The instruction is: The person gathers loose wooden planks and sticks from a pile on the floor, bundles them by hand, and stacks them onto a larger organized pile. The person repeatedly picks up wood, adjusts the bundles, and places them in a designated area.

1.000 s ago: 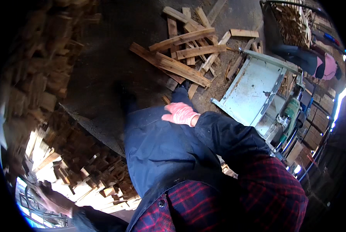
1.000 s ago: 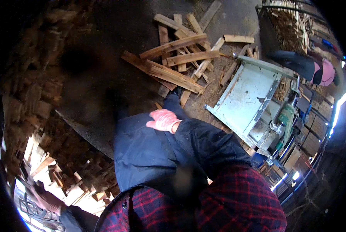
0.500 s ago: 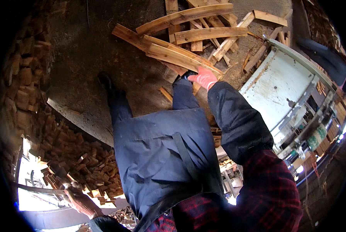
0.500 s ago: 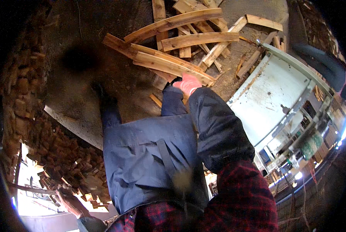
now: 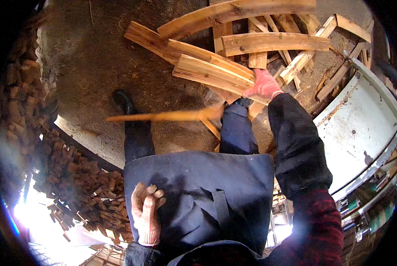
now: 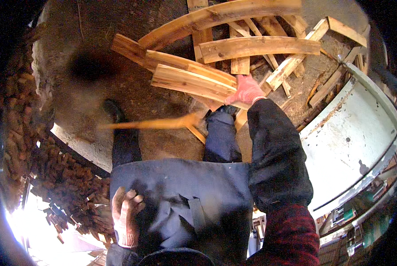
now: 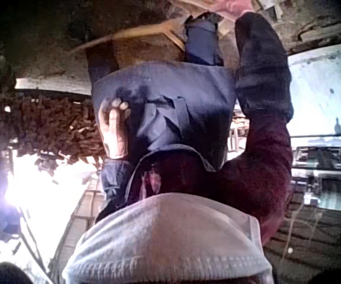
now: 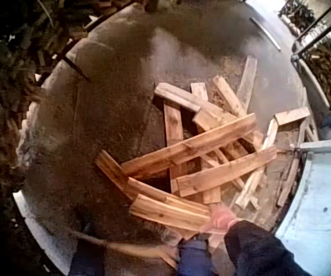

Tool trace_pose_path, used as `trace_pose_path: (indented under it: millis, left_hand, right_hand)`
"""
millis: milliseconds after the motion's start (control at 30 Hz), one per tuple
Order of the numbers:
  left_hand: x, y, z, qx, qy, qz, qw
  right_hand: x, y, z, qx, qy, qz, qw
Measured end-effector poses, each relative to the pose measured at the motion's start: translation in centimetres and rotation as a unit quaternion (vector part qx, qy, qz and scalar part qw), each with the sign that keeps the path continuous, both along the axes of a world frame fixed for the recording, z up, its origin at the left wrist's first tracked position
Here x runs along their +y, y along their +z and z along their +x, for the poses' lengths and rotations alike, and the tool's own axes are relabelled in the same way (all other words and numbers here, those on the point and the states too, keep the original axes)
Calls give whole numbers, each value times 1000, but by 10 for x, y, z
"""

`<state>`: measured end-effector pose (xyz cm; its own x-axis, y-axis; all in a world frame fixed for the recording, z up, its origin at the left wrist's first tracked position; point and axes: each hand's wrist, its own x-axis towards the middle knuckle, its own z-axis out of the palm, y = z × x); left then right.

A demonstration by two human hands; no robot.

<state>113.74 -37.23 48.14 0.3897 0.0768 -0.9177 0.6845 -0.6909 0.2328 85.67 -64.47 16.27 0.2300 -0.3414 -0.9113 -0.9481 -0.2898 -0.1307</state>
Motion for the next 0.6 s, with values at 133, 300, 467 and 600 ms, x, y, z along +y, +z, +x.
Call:
trace_pose_path:
  millis: [133, 300, 467, 600]
  left_hand:
    - [-4, -27, -20, 42, 17, -24, 999]
    - [-9, -49, -30, 89, -38, -20, 995]
    - [-11, -105, -42, 144, -102, -110, 978]
    - [-39, -180, -60, 178, -126, -211, 953]
  right_hand:
    - [12, 9, -2, 2, 26, 3, 1000]
    - [32, 9, -6, -44, -86, 54, 994]
    - [31, 35, 15, -76, -107, 72, 989]
    - [9, 79, 65, -163, -180, 165, 956]
